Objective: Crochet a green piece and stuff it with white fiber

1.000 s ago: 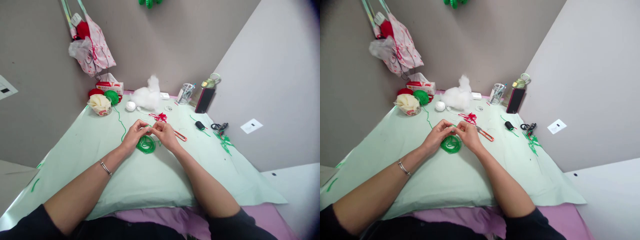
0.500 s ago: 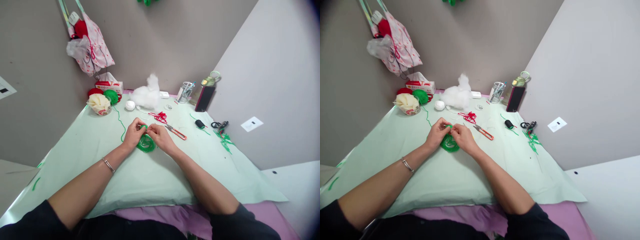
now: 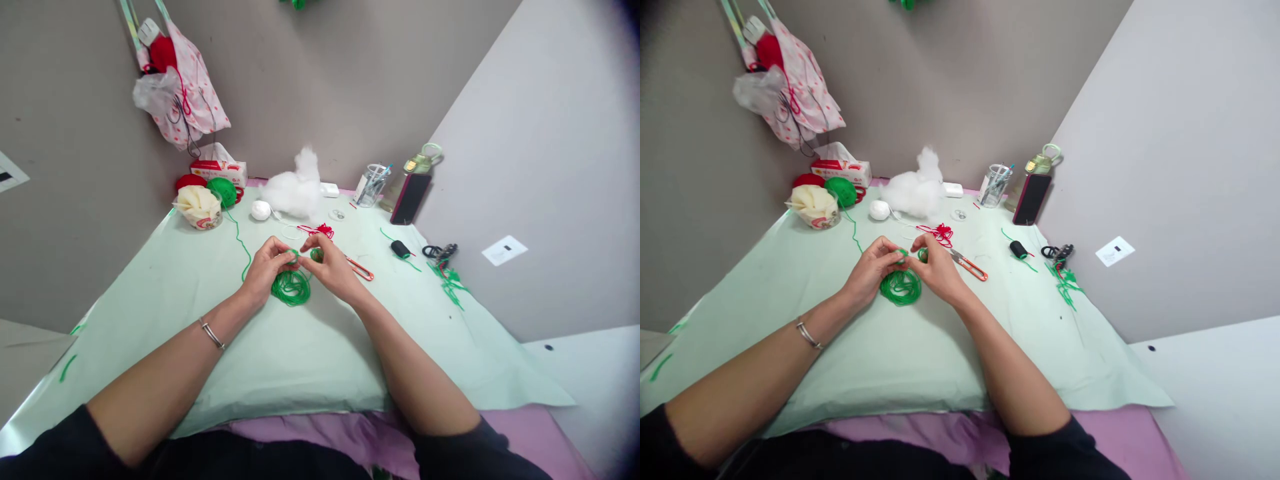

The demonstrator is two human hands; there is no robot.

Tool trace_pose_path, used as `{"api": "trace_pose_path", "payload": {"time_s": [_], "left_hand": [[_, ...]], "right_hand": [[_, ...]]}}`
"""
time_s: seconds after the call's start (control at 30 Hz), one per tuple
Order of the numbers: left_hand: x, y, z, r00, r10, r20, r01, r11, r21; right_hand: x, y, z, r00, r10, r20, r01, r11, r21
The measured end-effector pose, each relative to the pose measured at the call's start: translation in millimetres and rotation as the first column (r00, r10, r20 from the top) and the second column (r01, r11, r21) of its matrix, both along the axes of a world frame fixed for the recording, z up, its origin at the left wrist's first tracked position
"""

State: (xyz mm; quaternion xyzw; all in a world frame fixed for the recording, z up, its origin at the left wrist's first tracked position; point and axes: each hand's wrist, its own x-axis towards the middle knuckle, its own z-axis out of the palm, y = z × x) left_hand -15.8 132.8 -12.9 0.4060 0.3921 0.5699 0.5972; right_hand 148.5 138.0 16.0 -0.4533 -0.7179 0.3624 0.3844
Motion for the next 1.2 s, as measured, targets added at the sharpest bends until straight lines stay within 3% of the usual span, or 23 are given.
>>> {"api": "trace_pose_path", "payload": {"time_s": [0.2,0.57,0.87,1.0,1.2], "left_hand": [[1,1,-3.8,1.0,0.002,0.009,-0.002,1.0,-0.002],[2,-1,1.0,0.996,-0.084,-0.015,0.085,0.995,0.044],[-1,12,-12.1,0.99,0.021,-0.139,-0.01,0.997,0.078],[-2,15,-14.8,0.993,-0.014,-0.121,0.018,0.999,0.032],[0,4,-7.3,0.995,-0.091,-0.035,0.091,0.996,-0.004]], "right_hand": [[-2,1,-4.4,0.987,0.022,0.16,-0.02,1.0,-0.011],[-3,3,-3.9,0.989,-0.084,0.122,0.09,0.995,-0.038],[-14,-5,-7.2,0.993,-0.01,0.118,0.019,0.997,-0.073],[-19,-3,-13.5,0.982,-0.076,0.173,0.082,0.996,-0.026],[-17,3,-14.6,0.966,-0.18,0.184,0.182,0.983,0.003]]}}
